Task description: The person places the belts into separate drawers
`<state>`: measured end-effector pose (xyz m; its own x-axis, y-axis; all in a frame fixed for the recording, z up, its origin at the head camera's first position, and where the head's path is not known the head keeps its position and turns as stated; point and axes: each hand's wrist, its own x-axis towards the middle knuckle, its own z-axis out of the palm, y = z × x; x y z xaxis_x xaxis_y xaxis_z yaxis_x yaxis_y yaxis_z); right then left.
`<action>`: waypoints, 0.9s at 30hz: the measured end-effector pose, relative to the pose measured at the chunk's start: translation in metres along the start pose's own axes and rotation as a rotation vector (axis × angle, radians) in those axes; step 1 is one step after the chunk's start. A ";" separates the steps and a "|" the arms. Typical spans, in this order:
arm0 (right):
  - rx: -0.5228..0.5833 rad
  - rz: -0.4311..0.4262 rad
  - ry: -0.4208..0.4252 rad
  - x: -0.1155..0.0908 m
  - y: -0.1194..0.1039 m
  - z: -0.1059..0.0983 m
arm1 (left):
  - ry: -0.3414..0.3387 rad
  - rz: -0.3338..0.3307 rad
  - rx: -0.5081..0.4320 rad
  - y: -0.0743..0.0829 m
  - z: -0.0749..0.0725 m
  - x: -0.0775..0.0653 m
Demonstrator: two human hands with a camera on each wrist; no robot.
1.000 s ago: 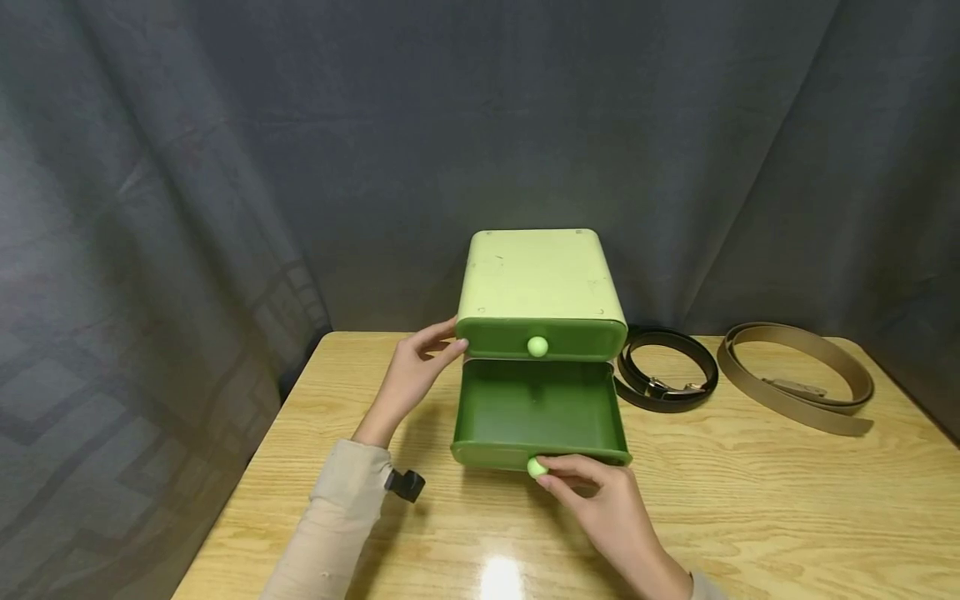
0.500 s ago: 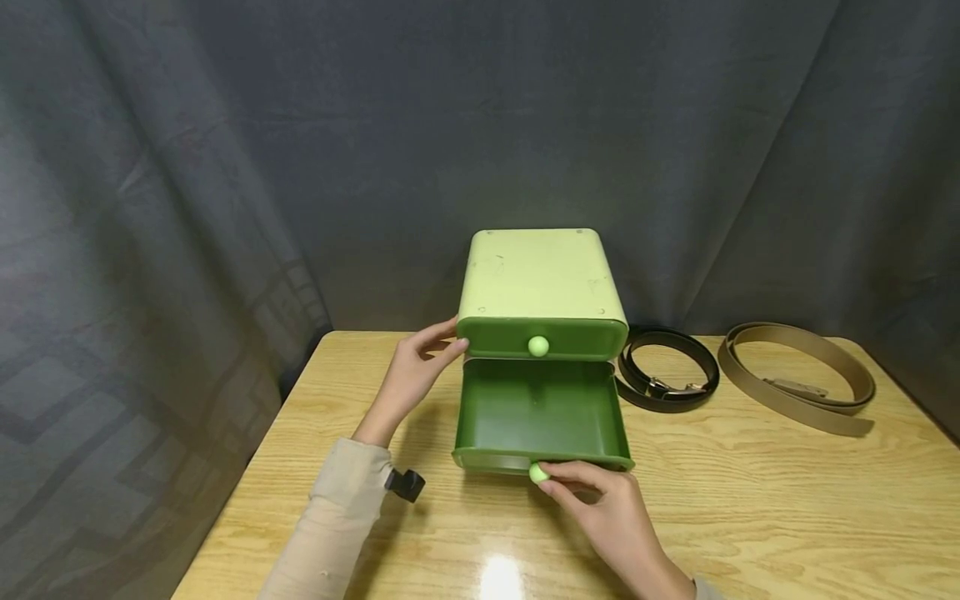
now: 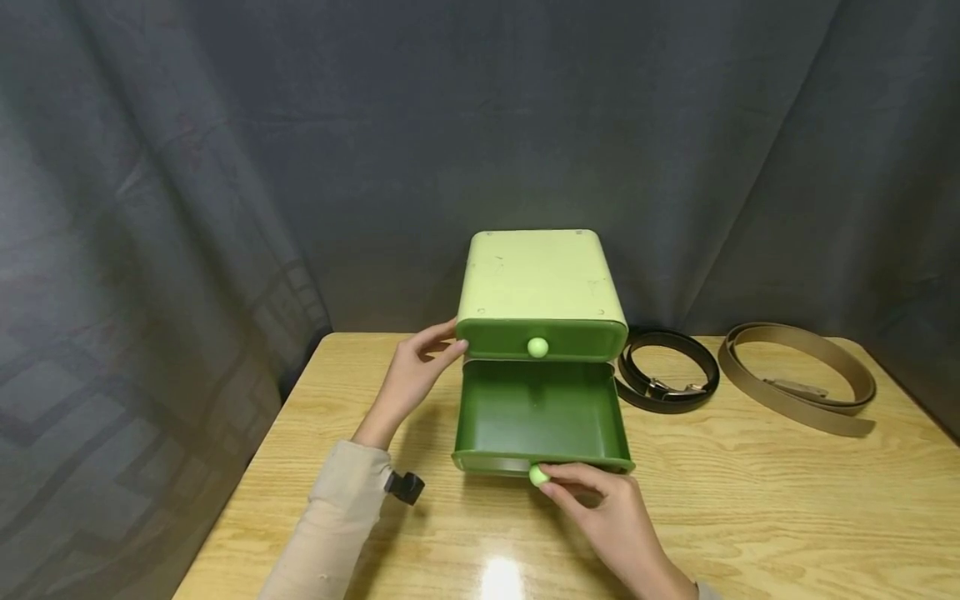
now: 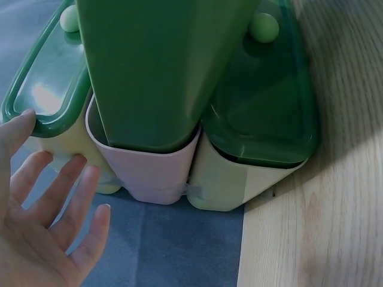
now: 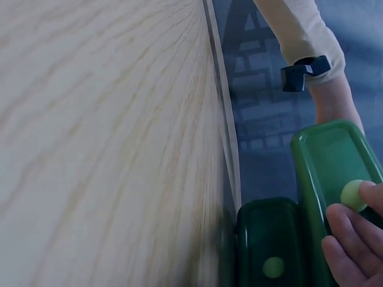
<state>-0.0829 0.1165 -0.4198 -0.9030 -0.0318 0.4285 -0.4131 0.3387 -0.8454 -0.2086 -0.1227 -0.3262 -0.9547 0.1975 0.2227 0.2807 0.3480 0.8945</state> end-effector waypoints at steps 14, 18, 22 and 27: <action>-0.032 0.034 -0.056 -0.003 -0.003 -0.012 | 0.014 -0.003 -0.019 -0.003 0.002 0.002; 0.003 0.048 -0.086 -0.004 -0.004 -0.011 | 0.022 0.005 -0.024 -0.018 0.004 0.007; 0.009 0.047 -0.073 -0.002 -0.004 -0.006 | 0.031 0.015 -0.027 -0.038 0.005 0.014; 0.000 0.053 -0.011 0.000 -0.002 -0.001 | 0.030 0.026 -0.036 -0.039 0.005 0.014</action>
<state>-0.0823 0.1165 -0.4175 -0.9249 -0.0245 0.3793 -0.3645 0.3400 -0.8669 -0.2330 -0.1287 -0.3603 -0.9498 0.1784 0.2569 0.3020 0.3096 0.9016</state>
